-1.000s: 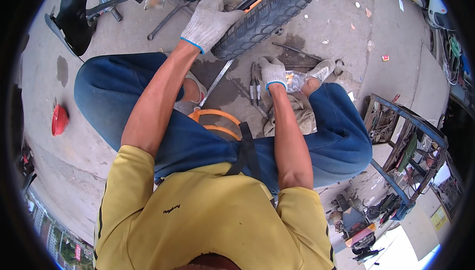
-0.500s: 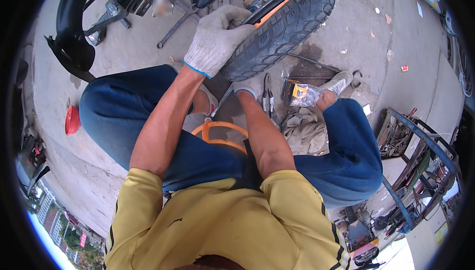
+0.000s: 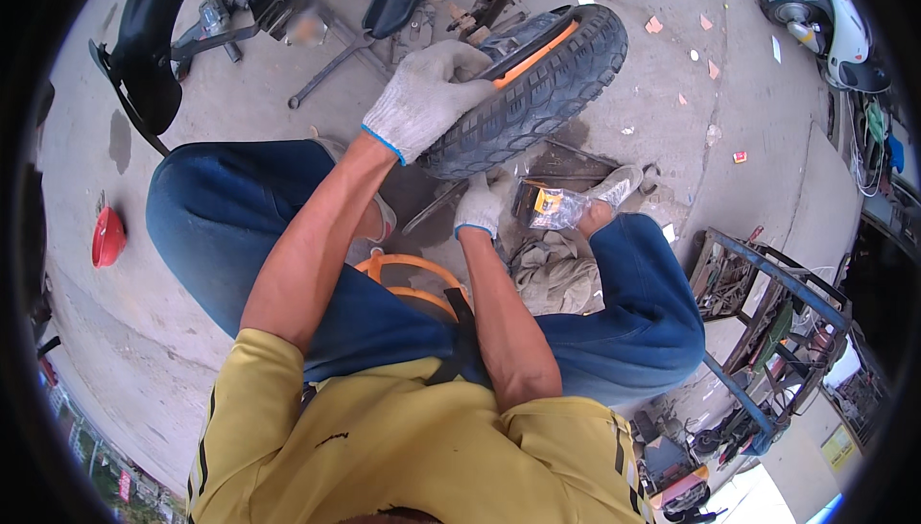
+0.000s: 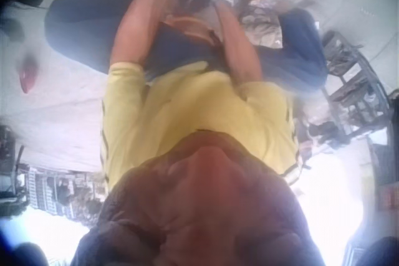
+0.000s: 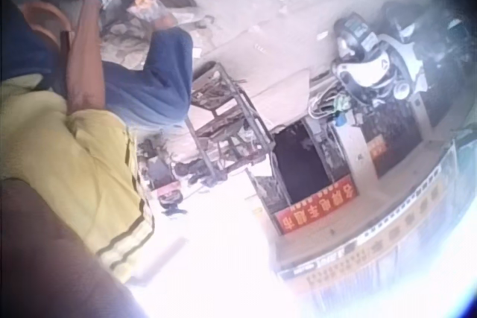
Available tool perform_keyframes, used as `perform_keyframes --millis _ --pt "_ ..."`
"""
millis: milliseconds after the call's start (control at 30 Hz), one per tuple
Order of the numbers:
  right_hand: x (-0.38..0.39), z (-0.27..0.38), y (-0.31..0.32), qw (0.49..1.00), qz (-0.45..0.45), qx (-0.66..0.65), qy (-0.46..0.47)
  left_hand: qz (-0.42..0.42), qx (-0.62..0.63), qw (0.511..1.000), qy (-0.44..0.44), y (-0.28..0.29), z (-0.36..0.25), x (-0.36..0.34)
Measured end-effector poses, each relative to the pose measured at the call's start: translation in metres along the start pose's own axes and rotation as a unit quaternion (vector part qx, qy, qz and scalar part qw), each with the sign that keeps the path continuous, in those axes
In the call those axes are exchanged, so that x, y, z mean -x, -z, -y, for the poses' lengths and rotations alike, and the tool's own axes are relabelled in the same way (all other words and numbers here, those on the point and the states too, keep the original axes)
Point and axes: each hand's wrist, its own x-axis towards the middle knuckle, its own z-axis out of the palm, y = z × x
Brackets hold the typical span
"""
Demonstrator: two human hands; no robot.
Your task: The person removes the old inner tube from a scooter wheel, unpacks a new inner tube, and installs it into the tire. They use tire levers to pry the tire bead and seat the new tube, then reassemble the wheel.
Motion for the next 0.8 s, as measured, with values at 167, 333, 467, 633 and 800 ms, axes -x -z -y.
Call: perform_keyframes --millis 167,333,467,633,800 --pt "0.059 0.211 0.067 0.930 0.143 -0.332 0.066 0.013 0.004 1.000 -0.025 0.001 -0.004 0.001" --pt "0.109 0.385 0.100 0.836 0.286 -0.371 0.284 0.013 -0.005 0.999 -0.032 0.005 -0.004 0.004" --pt "0.102 0.450 0.076 0.770 0.355 -0.404 0.344 0.012 0.005 0.999 -0.036 0.006 -0.007 0.007" --pt "0.044 0.445 0.020 0.715 0.513 -0.290 0.378 0.001 0.015 1.000 -0.021 0.006 -0.005 0.009" --pt "0.019 0.425 -0.008 0.721 0.481 -0.233 0.441 -0.006 -0.009 0.999 -0.042 0.001 -0.002 0.006"
